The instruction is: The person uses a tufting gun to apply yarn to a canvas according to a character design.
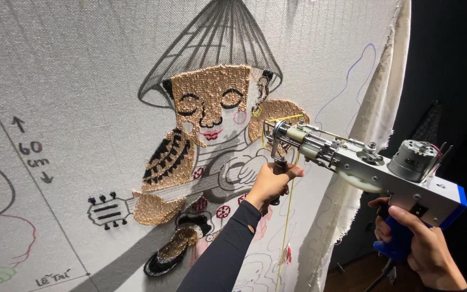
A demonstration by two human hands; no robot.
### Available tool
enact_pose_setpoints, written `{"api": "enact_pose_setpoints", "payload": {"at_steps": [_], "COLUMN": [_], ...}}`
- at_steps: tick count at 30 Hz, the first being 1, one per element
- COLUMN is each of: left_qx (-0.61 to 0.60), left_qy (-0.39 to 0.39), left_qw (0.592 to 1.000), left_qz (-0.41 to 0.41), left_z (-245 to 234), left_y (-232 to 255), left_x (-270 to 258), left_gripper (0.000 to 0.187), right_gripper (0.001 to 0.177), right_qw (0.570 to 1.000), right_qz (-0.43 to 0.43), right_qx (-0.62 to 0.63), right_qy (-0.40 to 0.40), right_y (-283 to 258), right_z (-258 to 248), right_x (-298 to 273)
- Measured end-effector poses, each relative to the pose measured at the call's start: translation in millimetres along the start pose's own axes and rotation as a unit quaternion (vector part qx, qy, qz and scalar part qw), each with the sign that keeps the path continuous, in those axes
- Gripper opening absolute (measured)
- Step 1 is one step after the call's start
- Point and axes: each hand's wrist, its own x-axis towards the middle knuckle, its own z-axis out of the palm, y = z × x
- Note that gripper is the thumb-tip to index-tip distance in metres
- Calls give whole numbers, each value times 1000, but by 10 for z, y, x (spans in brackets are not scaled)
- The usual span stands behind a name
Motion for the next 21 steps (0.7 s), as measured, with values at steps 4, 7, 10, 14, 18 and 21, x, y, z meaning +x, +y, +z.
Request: {"api": "enact_pose_setpoints", "payload": {"at_steps": [4, 7, 10, 14, 18, 21], "left_qx": [56, 93, 74, 4, 19, 33], "left_qy": [-5, -16, -25, -32, -38, -39], "left_qw": [998, 995, 997, 999, 999, 998], "left_qz": [6, 13, 12, -26, -30, -20], "left_z": [-101, -170, -157, -156, -200, -263], "left_y": [-133, -194, -78, 55, -59, -213], "left_x": [132, 193, 160, 147, 163, 178], "left_gripper": [24, 21, 22, 28, 27, 22], "right_gripper": [51, 52, 52, 51, 51, 52], "right_qw": [999, 998, 997, 999, 993, 992], "right_qz": [-18, -28, -25, -14, -37, -27], "right_qx": [25, 48, 69, 40, 99, 112], "right_qy": [-14, -26, -32, -2, -47, -55], "right_y": [116, 151, 138, 199, 202, 230], "right_z": [2, 31, 75, 48, 71, 93], "right_x": [97, 134, 134, 186, 141, 101]}}
